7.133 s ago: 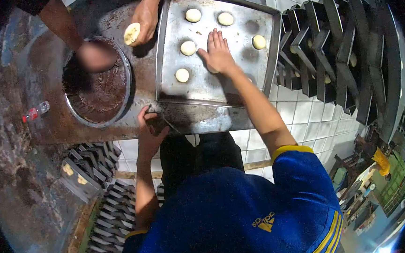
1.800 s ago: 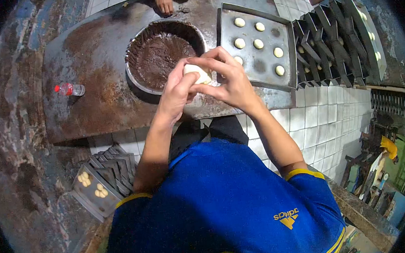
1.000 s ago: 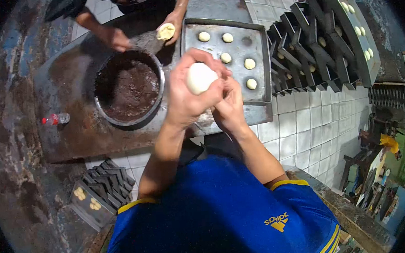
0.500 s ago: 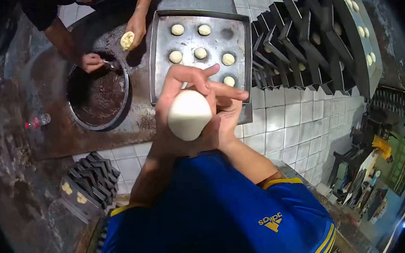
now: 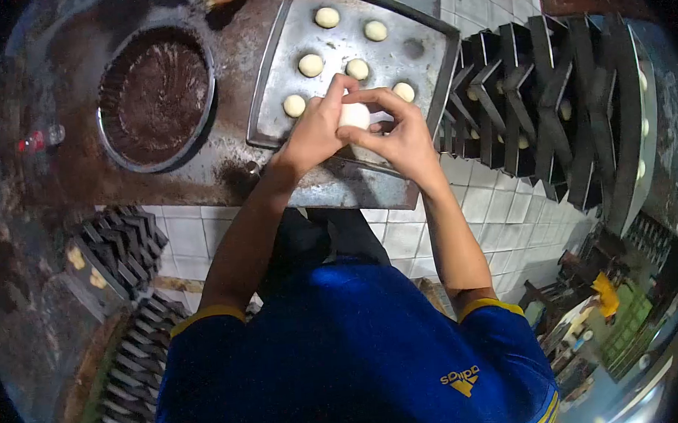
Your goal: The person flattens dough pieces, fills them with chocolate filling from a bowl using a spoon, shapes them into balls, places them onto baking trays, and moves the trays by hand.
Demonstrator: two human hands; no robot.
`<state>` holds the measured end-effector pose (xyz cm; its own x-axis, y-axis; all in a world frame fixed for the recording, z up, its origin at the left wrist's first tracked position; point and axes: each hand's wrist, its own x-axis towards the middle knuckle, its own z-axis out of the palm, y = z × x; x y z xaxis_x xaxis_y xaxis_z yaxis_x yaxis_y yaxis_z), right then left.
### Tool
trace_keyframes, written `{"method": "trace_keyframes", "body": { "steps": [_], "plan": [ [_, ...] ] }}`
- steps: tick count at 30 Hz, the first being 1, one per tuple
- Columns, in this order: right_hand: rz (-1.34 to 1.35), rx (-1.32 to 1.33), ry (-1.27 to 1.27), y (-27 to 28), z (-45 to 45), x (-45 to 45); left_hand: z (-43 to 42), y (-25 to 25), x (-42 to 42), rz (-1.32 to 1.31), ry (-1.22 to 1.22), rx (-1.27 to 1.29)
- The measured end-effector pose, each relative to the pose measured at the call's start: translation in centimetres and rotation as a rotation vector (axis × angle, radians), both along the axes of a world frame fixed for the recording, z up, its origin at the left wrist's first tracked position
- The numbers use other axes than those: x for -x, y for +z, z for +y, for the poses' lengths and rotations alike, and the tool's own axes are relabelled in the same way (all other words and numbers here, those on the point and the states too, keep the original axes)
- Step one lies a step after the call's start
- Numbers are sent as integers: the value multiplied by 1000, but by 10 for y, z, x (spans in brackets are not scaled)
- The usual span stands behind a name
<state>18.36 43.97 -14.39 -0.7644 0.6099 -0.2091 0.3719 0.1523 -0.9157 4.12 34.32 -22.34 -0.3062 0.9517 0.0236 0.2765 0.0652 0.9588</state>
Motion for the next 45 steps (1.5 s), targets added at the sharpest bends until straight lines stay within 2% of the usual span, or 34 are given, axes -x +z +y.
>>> {"method": "trace_keyframes", "body": {
  "steps": [1, 3, 4, 5, 8, 9, 11, 13, 14, 15, 17, 19, 20, 21, 23, 25, 27, 31, 33, 36, 37, 38, 39, 40, 41, 42, 43, 45],
  "plan": [
    [-7, 8, 19, -20, 5, 0, 1, -16, 4, -7, 19, 8],
    [-17, 146, -24, -65, 15, -3, 0, -41, 8, 166, -86, 82],
    [-24, 127, -55, -88, 18, -3, -5, -22, 22, -60, -208, 387],
    [-24, 32, -25, -120, 22, -7, -17, -39, 23, -108, -89, 286],
    [-210, -278, 154, -200, 16, -14, -64, -68, 53, -94, 25, 351],
    [-228, -419, 293, -219, 10, -21, -89, -77, 59, 100, 51, 215],
    [-353, -799, 553, -232, -1, -21, -141, -88, 65, 277, 128, 83],
    [-363, -852, 611, -245, 6, -15, -187, -78, 63, 120, 321, 236],
    [-400, -882, 662, -247, 1, -24, -217, -67, 55, -41, 432, 403],
    [-427, -842, 709, -243, 6, -24, -274, -91, 47, -9, 504, 481],
    [-355, -595, 671, -250, 22, -21, -373, -121, 23, -48, 653, 661],
    [16, 678, 258, -230, 54, -17, -466, -136, -19, -193, 758, 849],
    [57, 430, 218, -242, 62, -21, -504, -139, -44, -277, 811, 936],
    [63, 432, 223, -240, 58, -16, -533, -139, -71, -378, 847, 1007],
    [-104, -346, 380, -234, 37, -11, -578, -135, -123, -585, 908, 1121],
    [-260, -793, 659, -229, 12, -4, -610, -135, -166, -763, 950, 1184],
    [-263, -919, 733, -248, -1, -9, -618, -135, -191, -877, 961, 1199],
    [-320, -937, 730, -252, -12, -14, -608, -153, -188, -937, 952, 1102],
    [-321, -717, 763, -241, 8, -4, -593, -169, -165, -935, 936, 1010],
    [-207, -646, 462, -211, 23, -26, -571, -186, -125, -919, 896, 876],
    [-235, -563, 366, -199, 27, -32, -567, -188, -116, -913, 888, 831],
    [-355, -355, 241, -184, 26, -40, -565, -192, -109, -908, 888, 790],
    [-273, -277, 115, -197, 29, -56, -565, -193, -104, -909, 890, 745],
    [-110, -74, -48, -185, 19, -64, -568, -195, -99, -915, 896, 702],
    [-81, -62, -97, -168, 8, -67, -574, -198, -97, -936, 900, 660],
    [15, -29, -145, -188, 3, -77, -580, -199, -100, -965, 909, 619],
    [52, 122, -310, -178, -26, -67, -590, -203, -105, -985, 920, 584],
    [129, 90, -274, -186, -60, -70, -610, -216, -126, -1021, 969, 555]
  ]
}}
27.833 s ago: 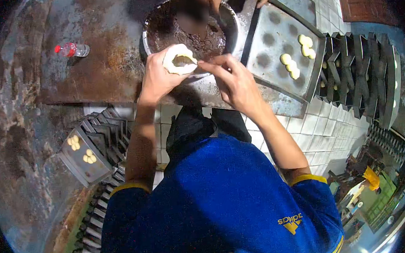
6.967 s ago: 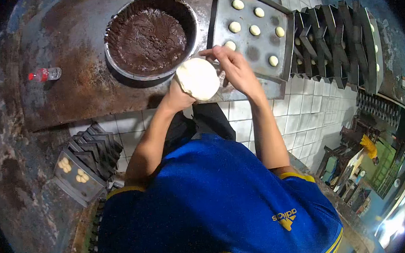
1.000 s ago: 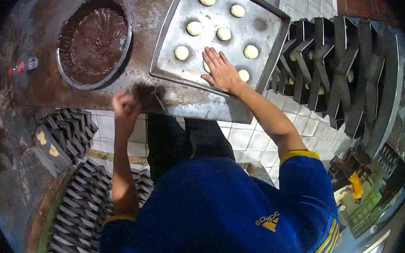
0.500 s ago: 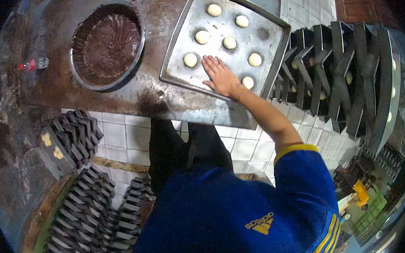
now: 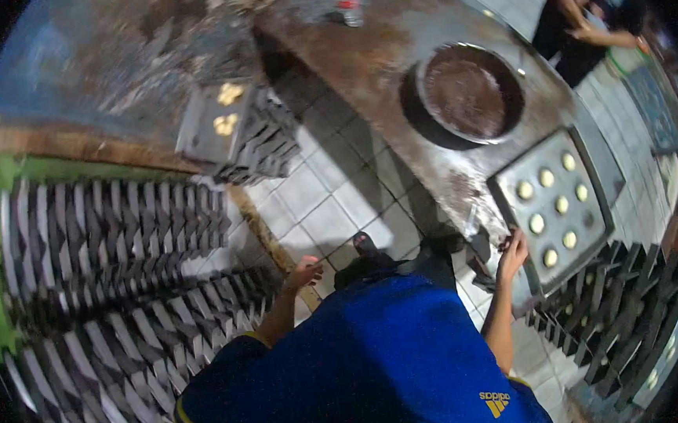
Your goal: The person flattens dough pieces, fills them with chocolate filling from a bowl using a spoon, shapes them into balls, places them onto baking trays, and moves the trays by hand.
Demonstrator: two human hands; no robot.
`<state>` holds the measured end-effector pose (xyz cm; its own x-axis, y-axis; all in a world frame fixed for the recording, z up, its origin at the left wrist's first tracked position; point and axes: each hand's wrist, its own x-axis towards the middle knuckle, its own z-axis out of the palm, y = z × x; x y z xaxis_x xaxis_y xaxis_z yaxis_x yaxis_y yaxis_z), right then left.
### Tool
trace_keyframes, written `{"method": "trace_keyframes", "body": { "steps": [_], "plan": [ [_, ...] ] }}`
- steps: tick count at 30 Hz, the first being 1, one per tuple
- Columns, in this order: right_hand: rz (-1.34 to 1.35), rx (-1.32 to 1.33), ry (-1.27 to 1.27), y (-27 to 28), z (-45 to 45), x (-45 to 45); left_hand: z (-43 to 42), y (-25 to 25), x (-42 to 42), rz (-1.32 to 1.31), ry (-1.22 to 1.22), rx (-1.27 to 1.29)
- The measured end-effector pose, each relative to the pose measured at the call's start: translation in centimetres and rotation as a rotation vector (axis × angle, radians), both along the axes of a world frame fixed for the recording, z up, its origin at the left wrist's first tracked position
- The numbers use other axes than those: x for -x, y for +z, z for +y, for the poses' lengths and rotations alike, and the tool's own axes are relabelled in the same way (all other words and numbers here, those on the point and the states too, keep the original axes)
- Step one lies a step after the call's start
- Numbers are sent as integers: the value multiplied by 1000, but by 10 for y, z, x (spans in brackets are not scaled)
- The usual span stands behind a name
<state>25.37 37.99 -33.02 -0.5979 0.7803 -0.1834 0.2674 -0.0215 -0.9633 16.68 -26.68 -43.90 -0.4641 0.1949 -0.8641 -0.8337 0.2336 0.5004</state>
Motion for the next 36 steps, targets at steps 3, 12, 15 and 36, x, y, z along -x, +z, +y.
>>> {"method": "trace_keyframes", "body": {
  "steps": [3, 12, 15, 36],
  "plan": [
    [47, 135, -103, -42, -64, 14, -52, -35, -49, -29, 129, 21],
    [-287, -463, 621, -166, -186, 115, -130, -39, -155, -147, 426, 277],
    [-230, -215, 817, -184, -189, 184, -134, -36, -149, -98, 467, 143],
    [-358, -179, 1289, -203, -434, 542, -307, 11, 78, -42, 455, 218]
  ]
}}
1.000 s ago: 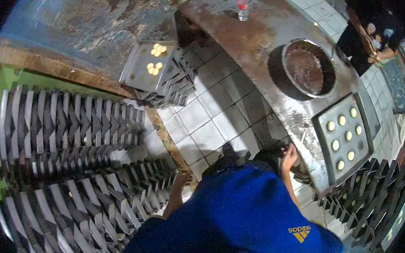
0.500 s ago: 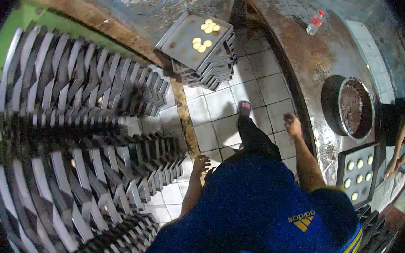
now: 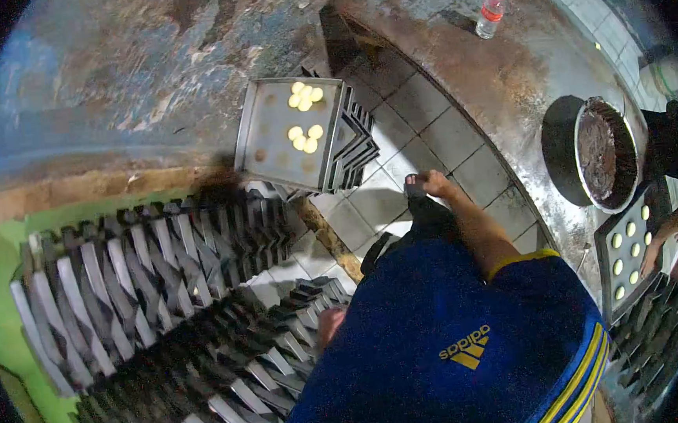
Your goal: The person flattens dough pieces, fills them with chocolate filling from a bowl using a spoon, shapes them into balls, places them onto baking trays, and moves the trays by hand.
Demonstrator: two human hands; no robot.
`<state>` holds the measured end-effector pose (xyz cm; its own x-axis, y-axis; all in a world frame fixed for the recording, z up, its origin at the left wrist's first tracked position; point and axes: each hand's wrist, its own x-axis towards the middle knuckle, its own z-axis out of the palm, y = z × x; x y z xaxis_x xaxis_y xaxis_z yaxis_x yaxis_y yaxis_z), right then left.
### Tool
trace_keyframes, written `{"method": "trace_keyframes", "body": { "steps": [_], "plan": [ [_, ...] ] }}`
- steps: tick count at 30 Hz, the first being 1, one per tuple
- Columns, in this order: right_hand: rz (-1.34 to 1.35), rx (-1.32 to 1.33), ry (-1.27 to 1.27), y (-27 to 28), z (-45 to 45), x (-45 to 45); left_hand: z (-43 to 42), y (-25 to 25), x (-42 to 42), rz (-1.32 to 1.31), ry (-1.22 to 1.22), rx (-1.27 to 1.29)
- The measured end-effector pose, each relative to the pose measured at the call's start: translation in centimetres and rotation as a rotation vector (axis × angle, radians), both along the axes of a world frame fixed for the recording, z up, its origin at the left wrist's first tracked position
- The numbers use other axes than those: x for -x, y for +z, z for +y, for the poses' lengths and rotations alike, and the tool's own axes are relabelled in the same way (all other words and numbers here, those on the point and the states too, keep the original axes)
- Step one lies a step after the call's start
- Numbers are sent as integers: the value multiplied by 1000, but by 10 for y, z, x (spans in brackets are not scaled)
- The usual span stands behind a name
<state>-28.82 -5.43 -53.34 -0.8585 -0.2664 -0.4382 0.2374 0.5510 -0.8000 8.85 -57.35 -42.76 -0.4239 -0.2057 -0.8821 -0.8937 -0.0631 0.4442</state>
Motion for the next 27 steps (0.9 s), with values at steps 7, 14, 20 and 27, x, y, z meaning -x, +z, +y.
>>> {"method": "trace_keyframes", "body": {
  "steps": [7, 14, 20, 27],
  "plan": [
    [337, -312, 251, -124, -31, 82, -139, 4, 128, 112, 199, 43],
    [-376, 519, -490, -170, -98, 167, -203, -64, 283, 179, 263, -14],
    [-310, -90, -256, -209, -143, 288, -261, -273, 401, 264, 366, -109],
    [-321, -77, -484, -352, -200, 332, -310, -463, 488, 309, 588, -84]
  ]
}}
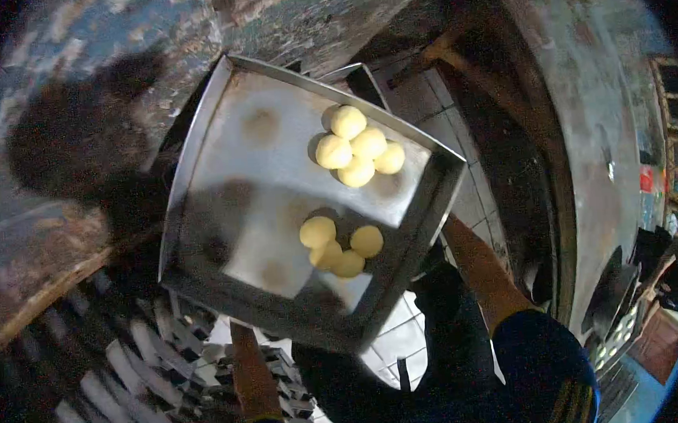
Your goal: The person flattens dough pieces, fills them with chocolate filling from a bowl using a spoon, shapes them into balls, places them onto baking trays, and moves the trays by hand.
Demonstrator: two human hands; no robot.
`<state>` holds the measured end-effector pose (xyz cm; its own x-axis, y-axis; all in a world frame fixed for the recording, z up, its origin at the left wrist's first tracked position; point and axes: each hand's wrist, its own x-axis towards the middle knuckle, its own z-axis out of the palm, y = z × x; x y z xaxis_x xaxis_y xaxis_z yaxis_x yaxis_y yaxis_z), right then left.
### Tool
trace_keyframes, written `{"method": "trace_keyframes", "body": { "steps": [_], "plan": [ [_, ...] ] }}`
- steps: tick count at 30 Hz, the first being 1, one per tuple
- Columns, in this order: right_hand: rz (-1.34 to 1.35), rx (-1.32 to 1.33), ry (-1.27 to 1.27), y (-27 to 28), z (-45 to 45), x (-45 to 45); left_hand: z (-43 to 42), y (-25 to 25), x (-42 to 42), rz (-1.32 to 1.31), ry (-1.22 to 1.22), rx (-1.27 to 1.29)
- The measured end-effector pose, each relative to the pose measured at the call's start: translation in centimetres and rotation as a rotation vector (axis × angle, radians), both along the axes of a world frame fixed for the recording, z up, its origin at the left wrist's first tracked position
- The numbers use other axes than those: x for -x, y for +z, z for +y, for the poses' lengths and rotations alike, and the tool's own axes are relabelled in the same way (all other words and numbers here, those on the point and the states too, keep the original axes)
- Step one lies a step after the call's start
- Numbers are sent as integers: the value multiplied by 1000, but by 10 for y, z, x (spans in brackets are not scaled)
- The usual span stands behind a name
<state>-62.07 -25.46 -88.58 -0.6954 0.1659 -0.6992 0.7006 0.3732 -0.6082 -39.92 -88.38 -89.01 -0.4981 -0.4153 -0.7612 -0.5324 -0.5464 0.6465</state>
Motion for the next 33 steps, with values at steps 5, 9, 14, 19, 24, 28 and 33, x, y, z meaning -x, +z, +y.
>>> {"method": "trace_keyframes", "body": {
  "steps": [5, 9, 14, 19, 24, 28, 33],
  "plan": [
    [10, 35, -107, -40, -22, -4, -6, -33, 24, -49, 26, 37],
    [-7, 49, -135, -37, -23, -16, 1, -41, 35, -69, 45, 46],
    [-7, 63, -164, -34, -27, -25, 15, -50, 57, -55, 48, 55],
    [-9, 80, -190, -34, -35, -30, 27, -66, 86, -14, 65, 47],
    [27, 101, -223, -40, -46, -26, 37, -70, 114, 44, 69, 44],
    [65, 140, -261, -42, -53, -20, 42, -60, 133, 72, 48, 59],
    [153, 202, -328, -12, -54, -27, 62, -8, 137, 54, -61, 92]
  ]
}}
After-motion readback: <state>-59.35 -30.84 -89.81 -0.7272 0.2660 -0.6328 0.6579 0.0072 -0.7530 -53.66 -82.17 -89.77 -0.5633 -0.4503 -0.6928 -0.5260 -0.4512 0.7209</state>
